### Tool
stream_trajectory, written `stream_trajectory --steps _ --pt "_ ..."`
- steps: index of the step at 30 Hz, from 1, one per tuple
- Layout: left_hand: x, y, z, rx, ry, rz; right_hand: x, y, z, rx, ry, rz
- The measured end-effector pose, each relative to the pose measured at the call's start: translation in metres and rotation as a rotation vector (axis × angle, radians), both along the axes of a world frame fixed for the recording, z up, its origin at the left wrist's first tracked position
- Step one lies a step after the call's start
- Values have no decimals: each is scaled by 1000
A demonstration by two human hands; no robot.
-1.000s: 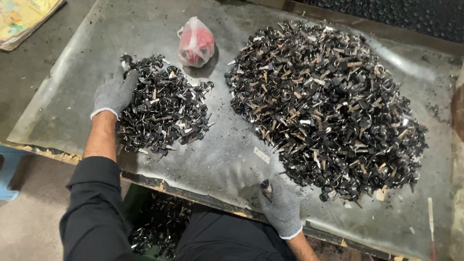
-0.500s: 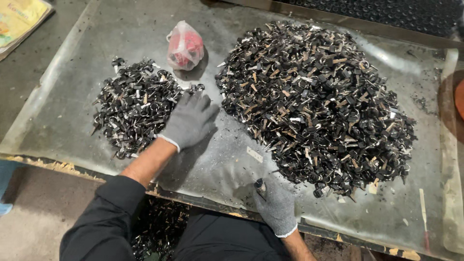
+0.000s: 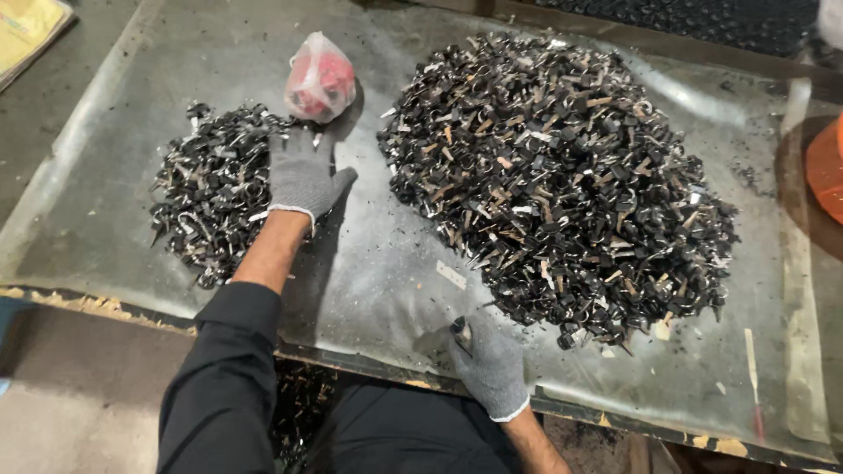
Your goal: The person, wearing gray work gloves, sorts a large pile of small black metal components on a workbench, picking items one at a time and placing them into a separate pile on the left side of the table. The sorting continues steadily throughout the episode with both hands handling individual pieces.
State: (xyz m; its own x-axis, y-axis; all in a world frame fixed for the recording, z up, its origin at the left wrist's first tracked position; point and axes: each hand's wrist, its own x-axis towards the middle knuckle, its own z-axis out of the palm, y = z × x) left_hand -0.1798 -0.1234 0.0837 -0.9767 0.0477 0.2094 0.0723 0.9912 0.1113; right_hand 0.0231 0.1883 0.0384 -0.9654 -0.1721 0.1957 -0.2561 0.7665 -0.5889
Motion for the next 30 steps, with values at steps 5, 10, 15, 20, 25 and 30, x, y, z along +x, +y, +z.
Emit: stream_trajectory --steps 5,10,15,20,25,30 --pt "21 9 -3 -271 172 103 -1 4 -5 -30 87 44" --pt "56 -5 -22 -70 84 -119 0 7 -13 -16 60 65" --pt "63 11 -31 -161 175 -22 -2 8 -18 -6 101 82" --pt "73 113 -24 408 238 -399 0 14 -19 -38 73 81" --pt "40 199 -9 488 496 -505 6 23 -17 -242 -29 -50" --pt "50 219 -26 455 460 -432 7 29 -23 -272 115 -200"
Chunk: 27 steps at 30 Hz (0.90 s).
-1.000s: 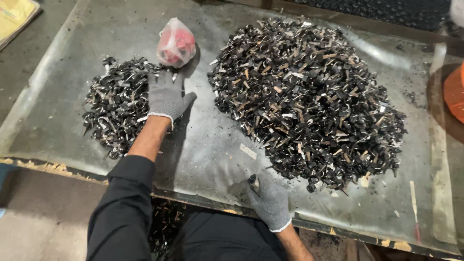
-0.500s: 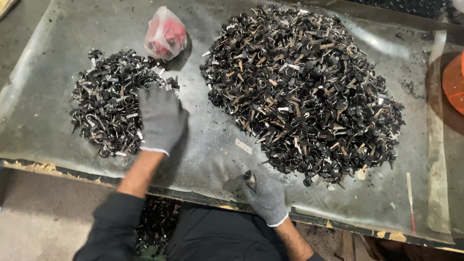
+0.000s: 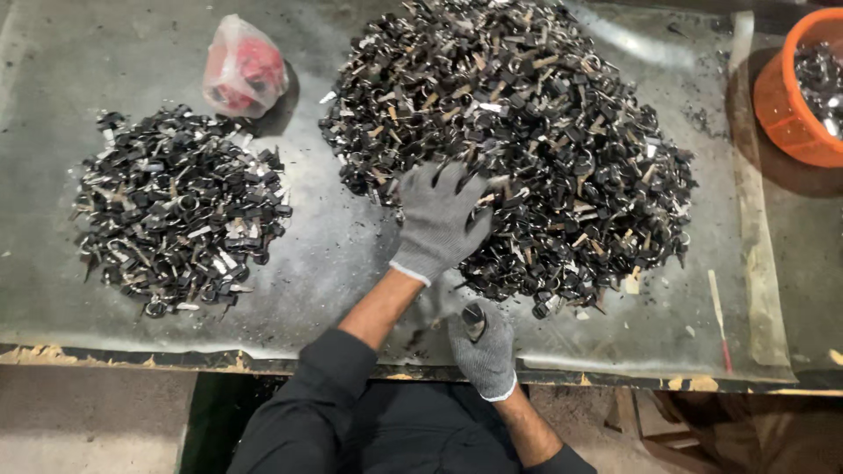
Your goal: The person, wearing gray work gloves, sorts a large pile of small black metal components on a workbench, picking items one at a time and placing them into a separate pile on the left side of the table. The sorting continues steadily throughout the episode with both hands handling individual pieces.
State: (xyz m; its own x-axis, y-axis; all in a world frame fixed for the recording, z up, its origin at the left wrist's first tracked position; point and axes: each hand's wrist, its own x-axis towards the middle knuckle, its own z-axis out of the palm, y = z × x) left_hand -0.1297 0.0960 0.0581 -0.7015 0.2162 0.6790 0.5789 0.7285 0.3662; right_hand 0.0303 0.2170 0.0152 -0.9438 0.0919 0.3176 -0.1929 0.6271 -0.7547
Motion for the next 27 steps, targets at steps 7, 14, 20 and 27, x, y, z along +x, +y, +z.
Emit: stream_trajectory --steps 7,14,20,27 --pt "33 -39 -22 41 -139 -165 -2 2 -19 4 33 59" --pt "15 -18 2 95 -151 -115 -4 5 -28 17 57 34" --pt "18 -19 6 -191 -270 -186 -2 5 -21 -27 -40 -10" --pt "47 -58 -23 228 -284 -248 -5 6 -12 -69 -12 115"
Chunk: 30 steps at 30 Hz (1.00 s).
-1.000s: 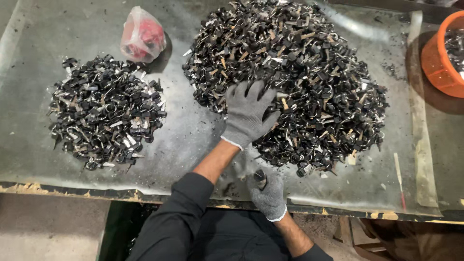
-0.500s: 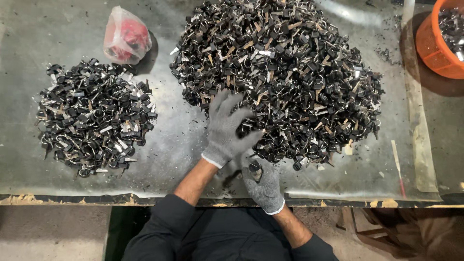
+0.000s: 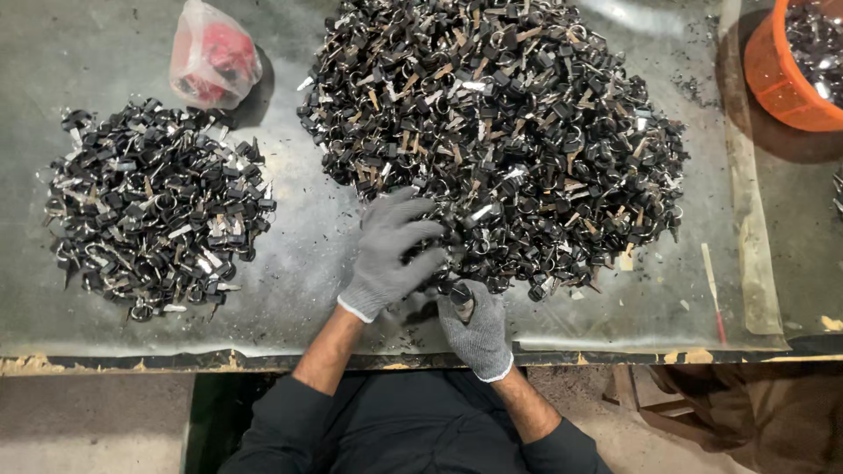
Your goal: The person, wearing gray work gloves, sorts a large pile of small black metal components on a workbench, picking items one at a time and placing them into a separate pile on the left side of the table. The sorting continues steadily throughout the episode with both hands handling individual pieces.
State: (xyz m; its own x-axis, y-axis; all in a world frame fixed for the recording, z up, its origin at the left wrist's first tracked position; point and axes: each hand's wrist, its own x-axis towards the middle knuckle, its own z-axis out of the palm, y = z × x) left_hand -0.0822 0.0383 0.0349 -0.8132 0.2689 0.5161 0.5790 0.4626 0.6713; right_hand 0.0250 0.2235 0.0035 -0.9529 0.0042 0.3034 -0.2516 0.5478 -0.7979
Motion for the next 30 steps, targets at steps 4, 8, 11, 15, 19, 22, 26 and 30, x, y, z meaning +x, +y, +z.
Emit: stream_trajectory --steps 4,8,11,15,19,22,26,30 --pt "5 -2 -8 166 -180 172 0 -3 2 22 -55 -16" --pt "-2 0 -7 -10 -42 23 -1 -7 4 29 19 -14" --pt "5 -16 -4 719 -542 -33 0 -8 5 6 38 -5" --pt "47 -34 4 166 -225 318 4 -6 3 64 75 -32" --pt "90 -33 11 -209 -116 167 5 -3 -1 -21 -94 5" --pt "100 -33 9 -160 -35 168 7 -7 2 -78 -243 104" --pt "104 -33 -2 82 -321 227 10 -20 17 -48 -311 214" --pt "104 -31 -8 124 -227 196 3 -32 37 13 -373 165"
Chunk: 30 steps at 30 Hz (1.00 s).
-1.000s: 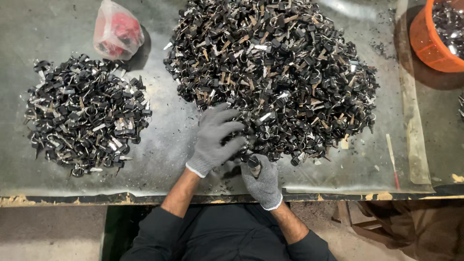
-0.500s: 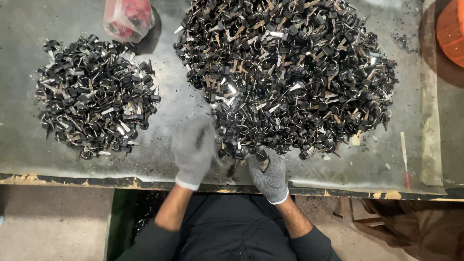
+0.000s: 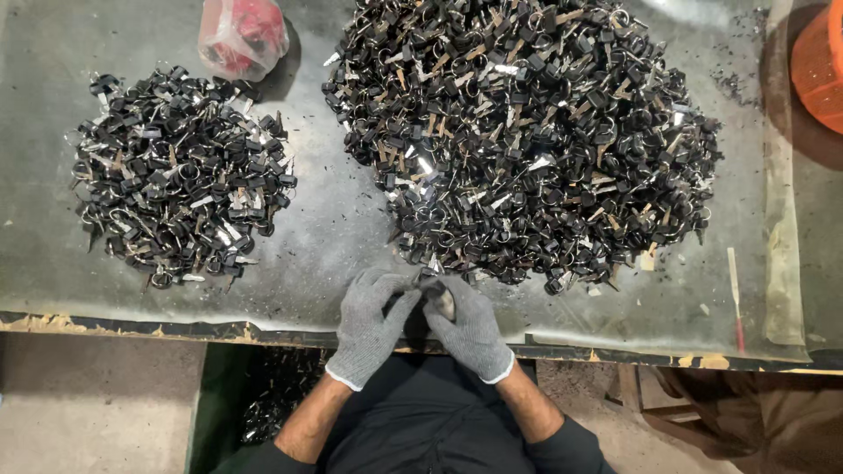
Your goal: The person, wearing gray work gloves, sorts a large pile of small black metal components on a workbench, picking items one at a time and placing them into a separate pile on the left side of the table. The sorting continues steadily throughout the episode with both hands handling individual pieces.
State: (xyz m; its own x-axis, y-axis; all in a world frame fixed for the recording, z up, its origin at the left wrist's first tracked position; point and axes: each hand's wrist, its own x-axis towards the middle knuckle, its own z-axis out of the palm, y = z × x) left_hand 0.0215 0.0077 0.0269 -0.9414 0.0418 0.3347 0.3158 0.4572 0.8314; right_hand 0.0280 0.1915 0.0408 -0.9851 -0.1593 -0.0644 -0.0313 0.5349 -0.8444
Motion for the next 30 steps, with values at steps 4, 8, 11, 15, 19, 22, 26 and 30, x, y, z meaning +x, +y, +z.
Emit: stream_trajectory --steps 4,8,11,15,19,22,26,30 --pt "-2 0 6 85 -163 66 -17 -1 18 -59 231 108" --pt "6 -6 15 172 -164 -2 -12 5 28 10 318 183" --pt "19 -9 18 224 -134 -205 6 8 27 -42 5 258" --pt "24 -7 14 132 -129 -176 10 8 15 2 -239 134" --pt "12 2 7 -295 215 -77 1 2 9 305 8 68" --pt "0 0 3 -337 -114 -13 1 -2 14 388 66 28" --pt "-3 -11 -2 -243 -426 13 10 -2 23 442 -238 152" --pt "3 -11 -3 -362 -176 12 8 -5 20 574 -267 218"
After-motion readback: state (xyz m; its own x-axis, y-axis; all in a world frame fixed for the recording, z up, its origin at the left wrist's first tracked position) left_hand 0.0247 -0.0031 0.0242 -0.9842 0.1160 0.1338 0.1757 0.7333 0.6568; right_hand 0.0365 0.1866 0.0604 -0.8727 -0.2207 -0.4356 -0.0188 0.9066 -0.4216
